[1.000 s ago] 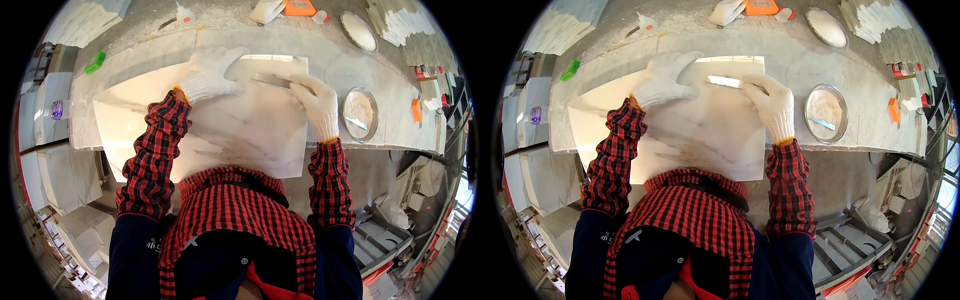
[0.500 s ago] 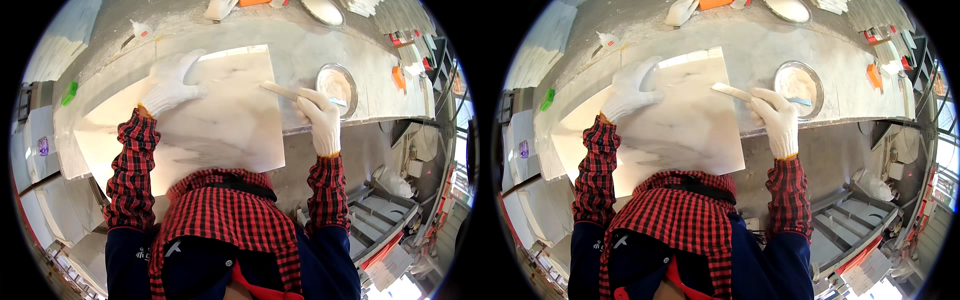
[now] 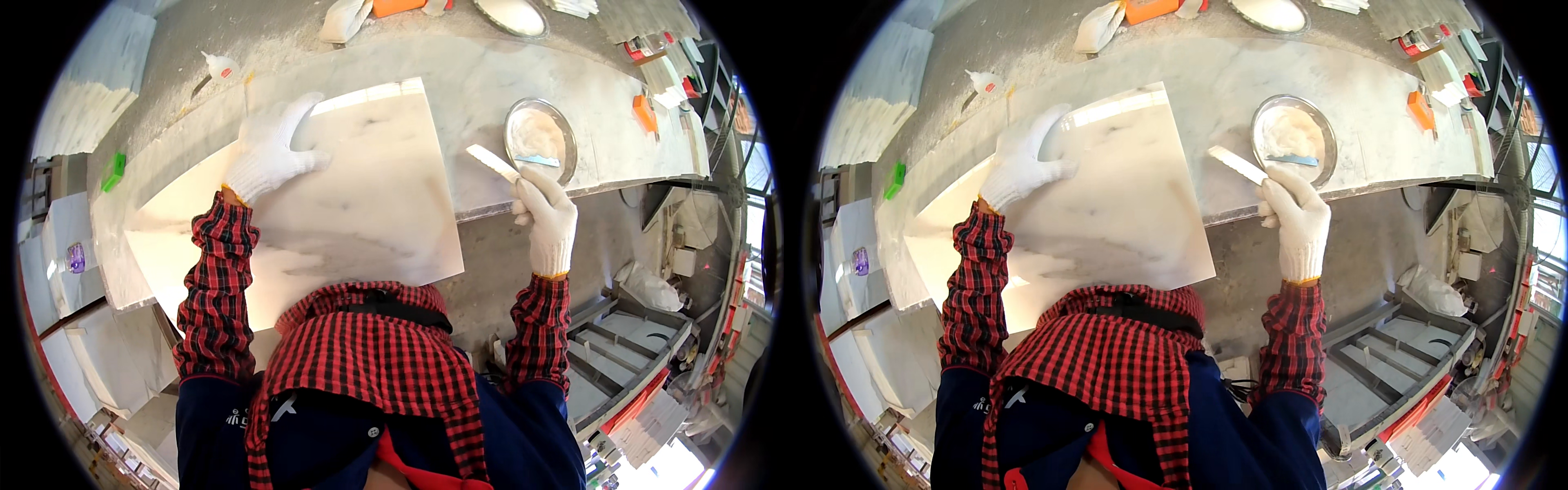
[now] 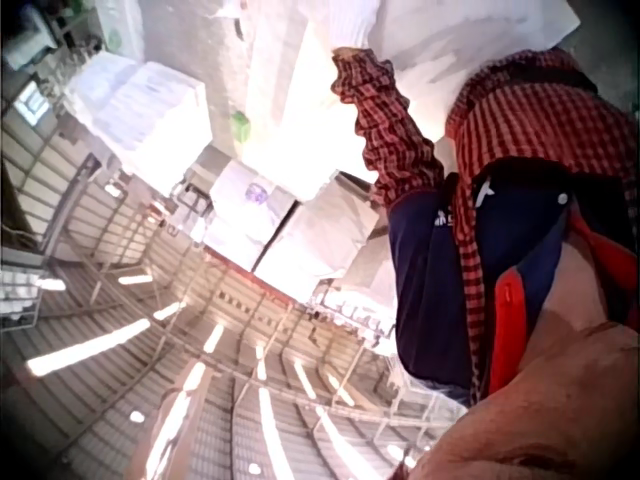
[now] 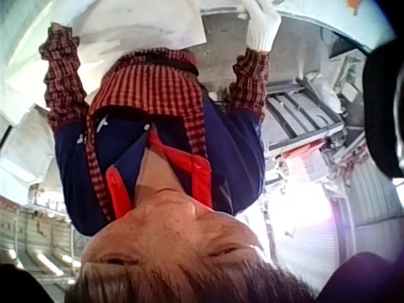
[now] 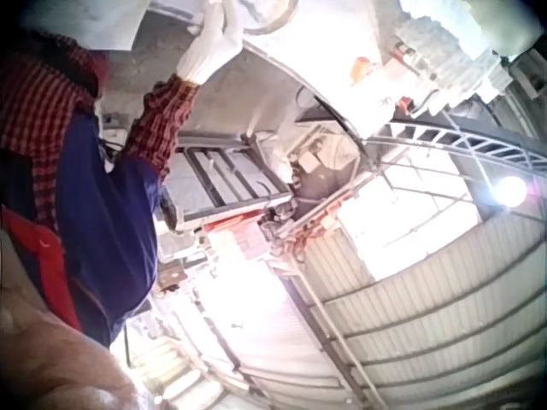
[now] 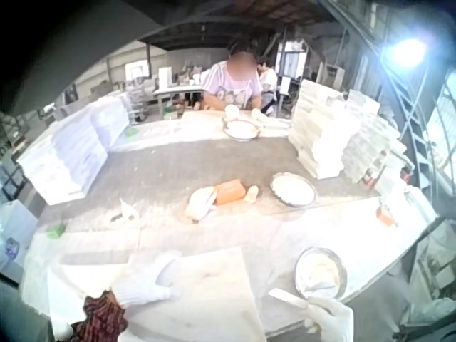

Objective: The person picks up a large white rectangular tile and places it on a workbench. They use a metal spatula to scoop a white paste from a metal bowl and spread it evenly across the tile's surface. The person repeatedly scoops and spreads the paste, covering the entire tile.

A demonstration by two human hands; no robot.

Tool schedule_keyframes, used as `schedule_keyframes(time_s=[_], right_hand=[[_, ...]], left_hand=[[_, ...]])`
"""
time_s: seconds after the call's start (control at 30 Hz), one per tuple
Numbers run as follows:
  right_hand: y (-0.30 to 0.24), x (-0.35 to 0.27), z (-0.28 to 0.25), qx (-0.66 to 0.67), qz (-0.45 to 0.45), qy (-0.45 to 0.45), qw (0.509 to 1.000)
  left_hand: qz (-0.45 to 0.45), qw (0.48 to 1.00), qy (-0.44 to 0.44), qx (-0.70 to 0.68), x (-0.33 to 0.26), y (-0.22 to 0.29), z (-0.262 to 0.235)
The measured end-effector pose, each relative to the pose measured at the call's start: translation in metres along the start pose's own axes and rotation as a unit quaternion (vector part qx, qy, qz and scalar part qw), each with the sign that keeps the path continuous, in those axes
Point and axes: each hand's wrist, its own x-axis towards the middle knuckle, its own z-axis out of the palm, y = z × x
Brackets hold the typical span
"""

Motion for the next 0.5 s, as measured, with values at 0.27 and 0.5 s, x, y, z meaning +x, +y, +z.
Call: schedule_keyframes(time_s=[0.27,0.5], right_hand=[[-0.003,0.032,-0.049,-0.080,-0.070,0.135,0.985],[-0.004,0.051,-0.047,-0.132,-0.076,0.086,0.985]], left_hand=[[0.013,0.999,0.001,0.049,0.004,-0.001,-0.003],[0.016,0.997,-0.001,0.074,0.006,0.004,-0.006]])
